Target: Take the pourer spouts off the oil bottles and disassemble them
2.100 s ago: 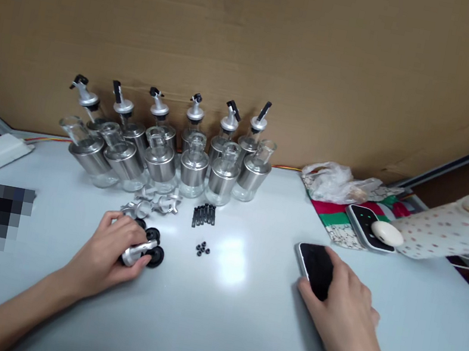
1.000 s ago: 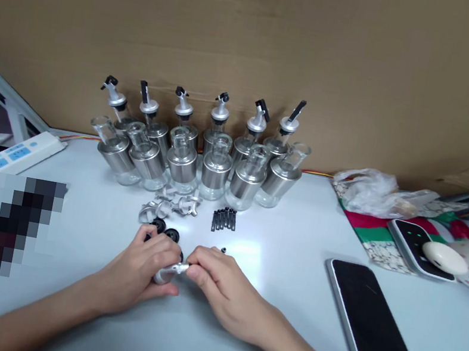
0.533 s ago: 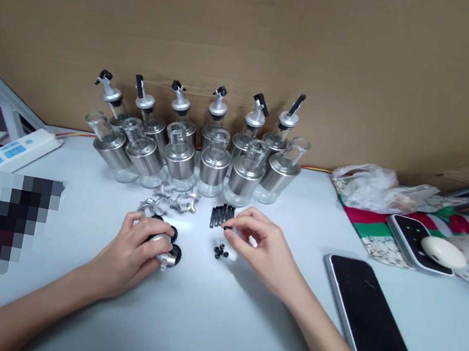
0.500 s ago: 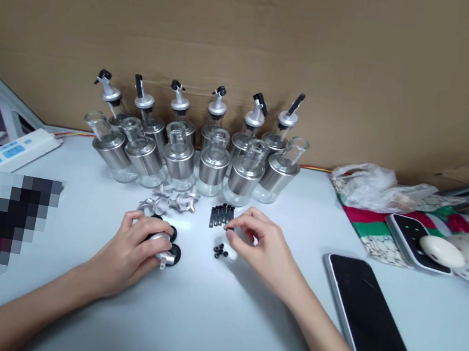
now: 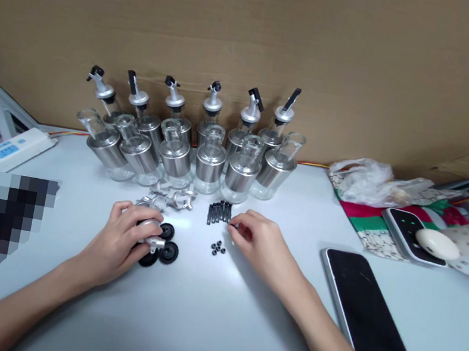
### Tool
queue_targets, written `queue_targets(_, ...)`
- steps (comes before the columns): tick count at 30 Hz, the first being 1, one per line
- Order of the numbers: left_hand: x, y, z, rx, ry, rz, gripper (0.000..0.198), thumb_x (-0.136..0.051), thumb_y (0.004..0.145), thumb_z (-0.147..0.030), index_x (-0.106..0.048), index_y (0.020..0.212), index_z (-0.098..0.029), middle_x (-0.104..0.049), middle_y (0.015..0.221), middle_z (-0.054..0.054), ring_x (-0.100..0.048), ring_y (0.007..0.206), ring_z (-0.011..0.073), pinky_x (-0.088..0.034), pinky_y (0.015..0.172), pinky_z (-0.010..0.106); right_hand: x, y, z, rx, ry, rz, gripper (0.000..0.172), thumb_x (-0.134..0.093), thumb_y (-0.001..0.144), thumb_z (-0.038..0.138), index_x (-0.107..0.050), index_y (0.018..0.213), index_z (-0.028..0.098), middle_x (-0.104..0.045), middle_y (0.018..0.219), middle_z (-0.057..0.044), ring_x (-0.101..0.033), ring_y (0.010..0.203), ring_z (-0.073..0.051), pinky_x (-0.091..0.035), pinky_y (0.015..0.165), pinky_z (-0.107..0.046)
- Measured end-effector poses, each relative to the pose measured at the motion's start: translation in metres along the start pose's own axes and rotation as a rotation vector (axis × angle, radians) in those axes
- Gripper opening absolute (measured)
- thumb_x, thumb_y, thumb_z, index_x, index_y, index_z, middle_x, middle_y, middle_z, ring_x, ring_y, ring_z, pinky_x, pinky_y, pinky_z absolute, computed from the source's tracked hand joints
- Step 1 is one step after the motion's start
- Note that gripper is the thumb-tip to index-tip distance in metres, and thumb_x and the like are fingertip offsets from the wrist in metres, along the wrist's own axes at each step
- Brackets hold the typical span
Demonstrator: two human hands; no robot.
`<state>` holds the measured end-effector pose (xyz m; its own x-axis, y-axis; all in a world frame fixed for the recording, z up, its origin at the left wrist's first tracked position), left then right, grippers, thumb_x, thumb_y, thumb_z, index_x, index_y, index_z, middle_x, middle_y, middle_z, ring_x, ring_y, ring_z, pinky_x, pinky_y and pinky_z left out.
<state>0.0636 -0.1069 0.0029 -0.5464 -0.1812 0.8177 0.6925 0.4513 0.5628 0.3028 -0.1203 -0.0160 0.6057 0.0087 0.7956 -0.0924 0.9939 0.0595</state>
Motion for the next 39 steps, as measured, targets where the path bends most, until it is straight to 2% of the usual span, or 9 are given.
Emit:
queue_targets(8,0.001,0.001,0.002,-0.001,0.006,0.001,0.016,-0.036,0.093,-0.007,-0.045,0.098,-0.019,-0.062,0.095,0.006,-0.059,0.084,0.0162,-0.033,0.079,0.033,-0.002,-0.005,0.003,-0.04,0.043,0.211,0.021,-0.047,0.083,0.019,-0.068,0.089,0.019,-0.068,0.084,-0.003,-0.06,0.067,-0.015,-0.047,0.064,-0.028)
queue_targets(15,0.001,0.001,0.001,-0.004,0.002,0.008,0.016,-0.036,0.092,-0.006,-0.045,0.098,-0.018,-0.061,0.095,0.007,-0.058,0.084,0.0166,-0.033,0.079,0.034,-0.001,-0.006,0.0,0.015,0.031,0.226,0.024,-0.045,0.088,0.02,-0.069,0.089,0.02,-0.068,0.091,-0.005,-0.063,0.077,-0.017,-0.047,0.068,-0.028)
queue_targets(24,0.0,0.001,0.002,-0.005,0.004,0.001,0.014,-0.036,0.094,-0.008,-0.045,0.098,-0.018,-0.061,0.095,0.007,-0.059,0.084,0.016,-0.033,0.08,0.033,-0.002,-0.008,0.012,-0.001,0.085,0.294,0.038,-0.036,0.095,0.034,-0.067,0.08,0.017,-0.066,0.078,-0.005,-0.059,0.069,-0.016,-0.043,0.067,-0.03)
queue_targets(30,0.002,0.002,0.001,-0.006,0.011,-0.002,0.013,-0.035,0.095,-0.01,-0.046,0.097,-0.018,-0.062,0.095,0.006,-0.059,0.083,0.0156,-0.034,0.08,0.033,-0.004,-0.008,0.011,-0.004,0.136,0.325,0.035,-0.038,0.094,0.032,-0.07,0.091,0.018,-0.07,0.087,-0.006,-0.062,0.076,-0.017,-0.045,0.071,-0.03)
queue_targets(34,0.002,0.002,0.002,-0.008,0.017,-0.012,0.014,-0.034,0.095,-0.01,-0.045,0.097,-0.019,-0.062,0.094,0.006,-0.059,0.082,0.0156,-0.034,0.079,0.033,-0.001,-0.01,0.011,0.011,0.105,0.369,0.027,-0.047,0.088,0.023,-0.068,0.104,0.018,-0.069,0.092,-0.006,-0.061,0.078,-0.017,-0.046,0.071,-0.03)
queue_targets(37,0.003,0.002,0.002,-0.009,0.018,-0.018,0.013,-0.035,0.095,-0.01,-0.045,0.097,-0.018,-0.062,0.094,0.006,-0.059,0.082,0.0157,-0.034,0.078,0.033,0.0,-0.011,0.011,0.046,0.08,0.416,0.033,-0.055,0.08,0.018,-0.066,0.111,0.02,-0.065,0.09,-0.005,-0.06,0.077,-0.017,-0.047,0.07,-0.03)
queue_targets(39,0.002,0.002,0.001,-0.011,0.017,-0.018,0.013,-0.035,0.095,-0.01,-0.045,0.097,-0.018,-0.062,0.094,0.006,-0.059,0.082,0.0157,-0.034,0.078,0.033,-0.002,-0.012,0.01,0.065,0.078,0.422,0.034,-0.054,0.08,0.016,-0.065,0.112,0.02,-0.062,0.094,-0.006,-0.059,0.078,-0.017,-0.047,0.071,-0.03)
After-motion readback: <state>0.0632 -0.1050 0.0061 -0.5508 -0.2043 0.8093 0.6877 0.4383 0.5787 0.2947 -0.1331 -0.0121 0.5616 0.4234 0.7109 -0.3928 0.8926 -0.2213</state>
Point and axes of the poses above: each hand's wrist, its own y-axis towards the middle knuckle, its own x-axis out of the back of the hand, z = x × y, the point moved 3 cm from there along y, towards the middle knuckle
